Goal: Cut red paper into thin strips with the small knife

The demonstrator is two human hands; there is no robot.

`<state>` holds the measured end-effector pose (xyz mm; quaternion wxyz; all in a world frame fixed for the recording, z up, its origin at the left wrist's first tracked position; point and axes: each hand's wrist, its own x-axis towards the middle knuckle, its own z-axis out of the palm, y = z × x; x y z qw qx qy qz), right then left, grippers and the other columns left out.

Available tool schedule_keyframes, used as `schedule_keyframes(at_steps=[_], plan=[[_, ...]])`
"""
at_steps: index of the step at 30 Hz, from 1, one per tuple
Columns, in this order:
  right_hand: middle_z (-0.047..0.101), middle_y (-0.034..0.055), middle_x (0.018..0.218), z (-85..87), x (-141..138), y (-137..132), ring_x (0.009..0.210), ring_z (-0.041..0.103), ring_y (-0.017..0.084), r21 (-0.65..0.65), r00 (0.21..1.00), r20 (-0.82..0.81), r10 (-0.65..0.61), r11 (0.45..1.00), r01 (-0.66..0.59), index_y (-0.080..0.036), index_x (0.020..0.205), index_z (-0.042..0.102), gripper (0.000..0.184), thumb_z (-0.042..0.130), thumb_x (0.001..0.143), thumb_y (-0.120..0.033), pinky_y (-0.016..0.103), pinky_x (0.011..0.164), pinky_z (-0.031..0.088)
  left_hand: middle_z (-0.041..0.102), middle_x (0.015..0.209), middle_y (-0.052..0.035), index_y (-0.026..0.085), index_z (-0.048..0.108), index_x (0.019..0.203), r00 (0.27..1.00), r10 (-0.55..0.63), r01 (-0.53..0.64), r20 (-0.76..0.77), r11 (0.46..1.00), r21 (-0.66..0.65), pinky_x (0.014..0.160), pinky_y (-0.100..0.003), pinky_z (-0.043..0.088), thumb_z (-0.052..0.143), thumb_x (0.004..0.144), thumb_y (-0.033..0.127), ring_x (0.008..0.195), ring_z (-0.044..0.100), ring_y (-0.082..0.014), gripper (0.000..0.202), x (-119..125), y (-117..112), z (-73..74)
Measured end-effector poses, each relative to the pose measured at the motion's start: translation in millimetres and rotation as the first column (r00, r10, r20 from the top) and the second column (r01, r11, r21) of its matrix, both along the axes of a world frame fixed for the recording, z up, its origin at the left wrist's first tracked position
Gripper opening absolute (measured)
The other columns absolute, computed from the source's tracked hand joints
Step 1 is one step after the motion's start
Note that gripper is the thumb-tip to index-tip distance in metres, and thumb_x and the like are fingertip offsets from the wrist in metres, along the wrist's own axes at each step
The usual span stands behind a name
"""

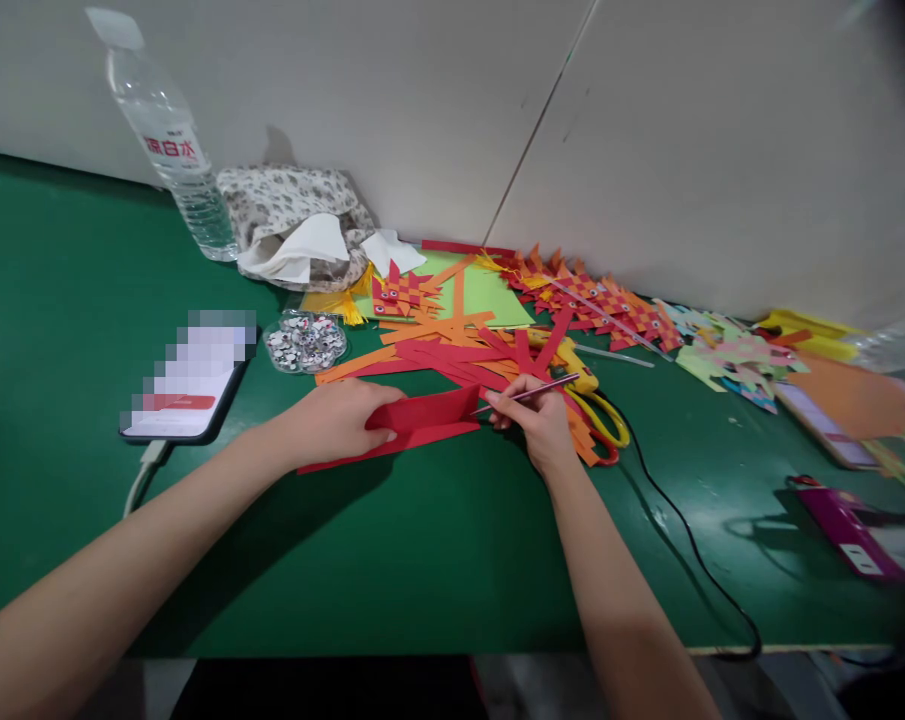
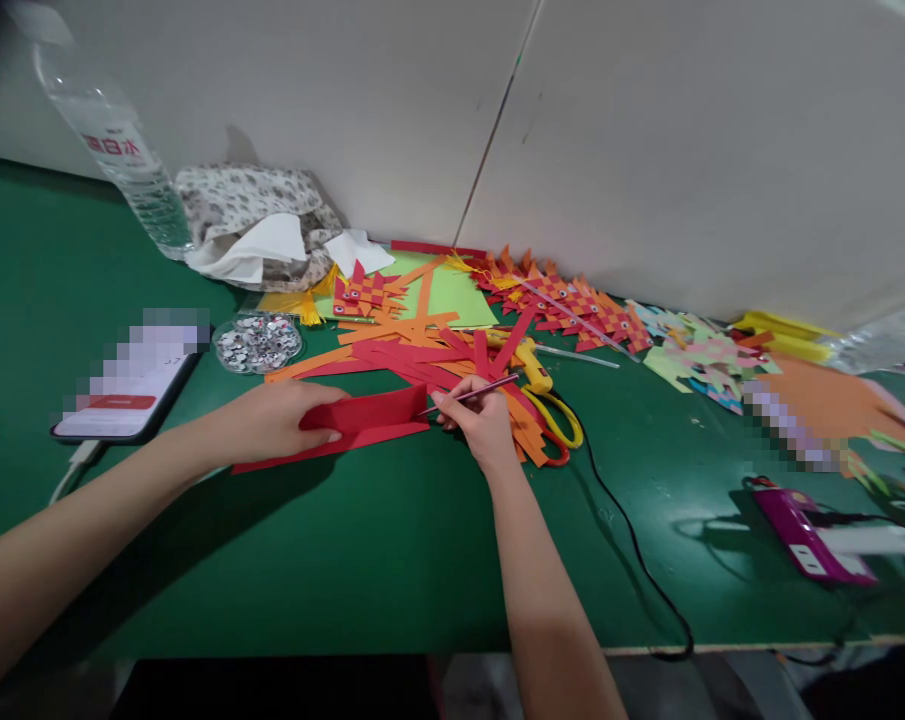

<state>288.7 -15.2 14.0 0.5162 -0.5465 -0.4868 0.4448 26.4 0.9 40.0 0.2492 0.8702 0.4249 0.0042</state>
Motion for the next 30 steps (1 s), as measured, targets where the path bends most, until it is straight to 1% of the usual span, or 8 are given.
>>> schedule_keyframes(at_steps=[8,12,15,18,22,30], plan=[[0.061,-0.0026,0.046,-1.4,0.4,-0.7,0.04,0.051,0.01,0.008,1.0,0.007,-0.004,1.0,0.004,-0.02,0.058,0.055,0.034,0.085,0.058,-0.037,0.022,0.042,0.04,0.07,0.102,-0.0047,0.024,0.061,0.108,1.0,0.002,-0.002,-0.013,1.0,0.014,0.065,-0.028,0.044,0.05,0.085,0.034,0.092,0.065,-0.0237,0.028,-0.2,0.4,0.3],[0.059,-0.0032,0.045,-2.4,1.5,0.3,0.038,0.049,0.01,0.029,0.999,0.007,-0.042,0.999,0.042,-0.021,0.056,0.053,0.036,0.084,0.057,-0.04,0.023,0.04,0.038,0.07,0.102,-0.0051,0.024,0.061,0.111,1.0,0.004,-0.004,-0.013,1.0,0.031,0.065,-0.028,0.044,0.051,0.085,0.036,0.092,0.065,-0.024,0.03,-0.2,1.0,-1.4],[0.057,-0.0038,0.043,-3.3,2.3,1.0,0.037,0.046,0.009,0.042,0.998,0.007,-0.061,0.997,0.061,-0.021,0.055,0.053,0.037,0.084,0.056,-0.041,0.022,0.038,0.036,0.07,0.103,-0.0051,0.024,0.061,0.11,1.0,-0.001,0.001,-0.014,1.0,0.029,0.066,-0.028,0.044,0.051,0.085,0.034,0.093,0.065,-0.0241,0.029,0.3,1.2,-1.6],[0.054,-0.0046,0.043,-3.9,3.1,1.1,0.038,0.044,0.009,0.055,0.999,0.024,-0.037,0.998,0.036,-0.02,0.055,0.056,0.034,0.085,0.057,-0.039,0.022,0.039,0.034,0.07,0.103,-0.0051,0.023,0.061,0.109,1.0,-0.006,0.007,-0.015,1.0,0.02,0.066,-0.028,0.045,0.05,0.085,0.033,0.094,0.065,-0.0242,0.028,0.8,0.6,-0.2],[0.055,-0.0044,0.045,-4.5,3.5,1.0,0.04,0.045,0.009,0.057,0.998,0.059,-0.007,0.998,0.004,-0.02,0.056,0.058,0.032,0.086,0.057,-0.036,0.023,0.041,0.034,0.069,0.103,-0.0049,0.024,0.06,0.109,1.0,0.0,0.0,-0.029,1.0,0.012,0.066,-0.028,0.045,0.05,0.085,0.033,0.094,0.065,-0.0242,0.028,0.8,-1.1,1.4],[0.055,-0.004,0.045,-2.6,6.5,1.5,0.04,0.045,0.01,0.036,0.996,0.089,-0.013,0.999,0.01,-0.02,0.055,0.057,0.034,0.086,0.056,-0.038,0.023,0.041,0.034,0.07,0.105,-0.002,0.026,0.059,0.111,0.999,-0.025,0.027,-0.024,0.997,0.073,0.063,-0.027,0.042,0.048,0.083,0.025,0.093,0.066,-0.022,0.03,2.1,-4.1,-1.1]])
